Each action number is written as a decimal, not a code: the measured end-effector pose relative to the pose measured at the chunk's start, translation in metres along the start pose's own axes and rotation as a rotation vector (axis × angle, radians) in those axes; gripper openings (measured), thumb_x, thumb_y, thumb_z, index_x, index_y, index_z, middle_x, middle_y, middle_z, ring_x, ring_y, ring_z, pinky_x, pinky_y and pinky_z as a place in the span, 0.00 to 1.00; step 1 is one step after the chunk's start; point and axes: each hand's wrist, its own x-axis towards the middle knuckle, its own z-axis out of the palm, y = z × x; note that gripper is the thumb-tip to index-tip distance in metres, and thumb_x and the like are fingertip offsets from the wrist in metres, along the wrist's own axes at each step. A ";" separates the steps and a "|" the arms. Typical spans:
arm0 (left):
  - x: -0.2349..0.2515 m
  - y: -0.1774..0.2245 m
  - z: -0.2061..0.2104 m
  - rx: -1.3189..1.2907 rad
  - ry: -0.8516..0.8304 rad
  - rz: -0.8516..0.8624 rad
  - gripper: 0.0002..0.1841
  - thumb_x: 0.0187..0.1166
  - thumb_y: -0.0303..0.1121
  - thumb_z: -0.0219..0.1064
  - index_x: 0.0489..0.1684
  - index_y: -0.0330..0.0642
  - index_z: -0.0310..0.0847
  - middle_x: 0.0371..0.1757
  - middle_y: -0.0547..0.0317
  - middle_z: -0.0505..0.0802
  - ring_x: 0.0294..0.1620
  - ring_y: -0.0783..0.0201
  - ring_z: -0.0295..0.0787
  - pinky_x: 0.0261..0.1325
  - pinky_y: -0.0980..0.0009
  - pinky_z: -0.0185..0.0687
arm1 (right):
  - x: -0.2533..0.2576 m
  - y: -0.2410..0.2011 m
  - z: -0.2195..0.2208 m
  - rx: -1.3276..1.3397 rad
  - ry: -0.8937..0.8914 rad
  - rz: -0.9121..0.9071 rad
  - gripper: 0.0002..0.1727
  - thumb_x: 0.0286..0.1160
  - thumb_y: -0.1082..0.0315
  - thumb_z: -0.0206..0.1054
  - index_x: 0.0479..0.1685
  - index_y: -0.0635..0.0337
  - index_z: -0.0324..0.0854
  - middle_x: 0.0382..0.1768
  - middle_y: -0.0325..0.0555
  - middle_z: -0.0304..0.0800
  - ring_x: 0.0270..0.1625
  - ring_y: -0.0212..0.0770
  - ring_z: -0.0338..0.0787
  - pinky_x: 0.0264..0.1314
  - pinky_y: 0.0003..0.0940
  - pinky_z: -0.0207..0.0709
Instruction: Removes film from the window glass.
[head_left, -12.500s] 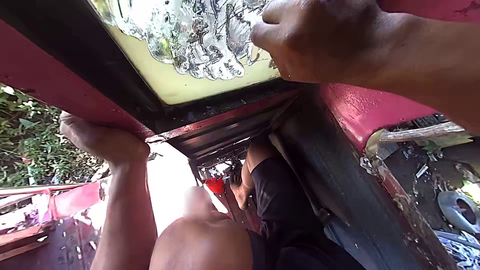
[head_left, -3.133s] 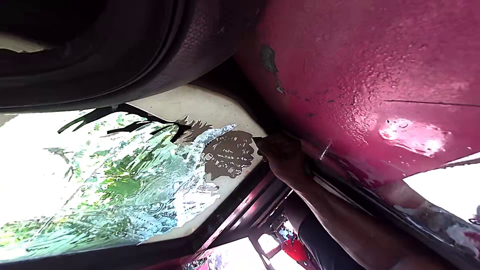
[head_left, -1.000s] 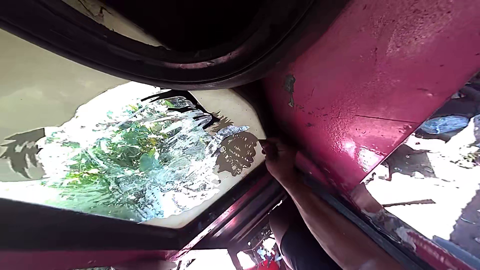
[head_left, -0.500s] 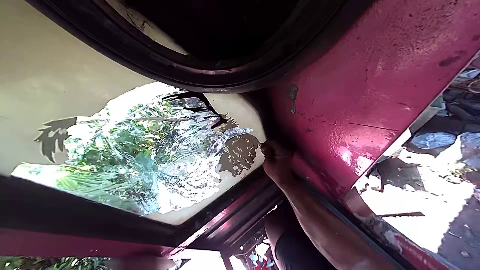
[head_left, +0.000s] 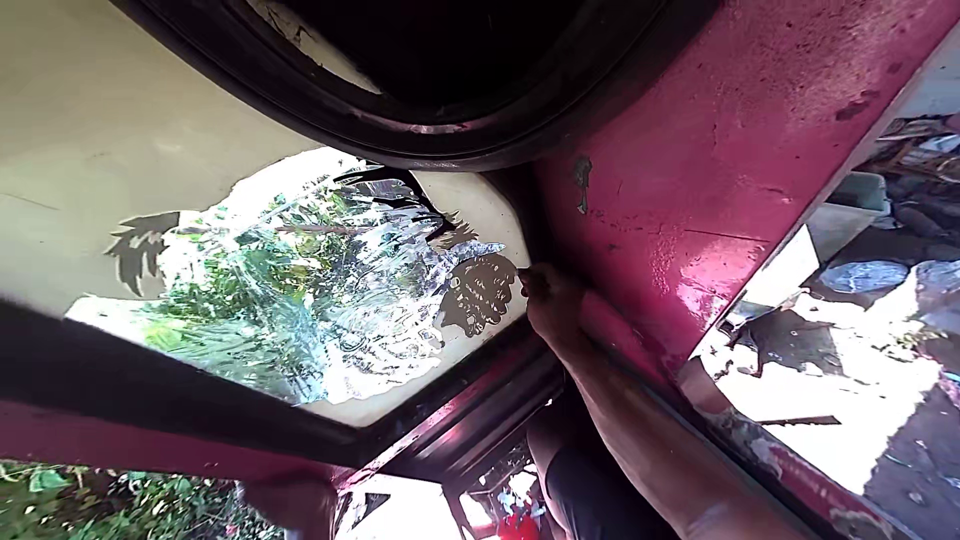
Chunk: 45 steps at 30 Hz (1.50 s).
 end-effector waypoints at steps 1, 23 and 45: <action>0.001 -0.002 -0.001 0.010 0.004 -0.012 0.29 0.92 0.37 0.18 0.77 0.22 0.53 0.60 0.49 0.84 0.62 0.71 0.85 0.68 0.70 0.79 | 0.001 -0.002 -0.001 -0.001 -0.021 0.023 0.07 0.77 0.75 0.66 0.37 0.69 0.88 0.25 0.48 0.89 0.25 0.39 0.87 0.33 0.40 0.83; 0.005 -0.016 -0.005 -0.030 0.001 0.076 0.29 0.94 0.44 0.22 0.74 0.33 0.62 0.57 0.64 0.87 0.59 0.78 0.86 0.68 0.73 0.80 | -0.004 0.006 0.001 -0.032 0.105 -0.120 0.08 0.75 0.76 0.64 0.40 0.71 0.88 0.29 0.52 0.91 0.30 0.42 0.90 0.37 0.41 0.86; -0.013 0.031 0.033 0.004 0.233 -0.102 0.28 0.91 0.30 0.19 0.72 0.18 0.57 0.56 0.45 0.82 0.58 0.68 0.83 0.66 0.72 0.77 | 0.006 0.002 0.010 0.026 0.148 -0.204 0.09 0.74 0.79 0.62 0.31 0.70 0.87 0.24 0.45 0.89 0.27 0.28 0.85 0.36 0.23 0.80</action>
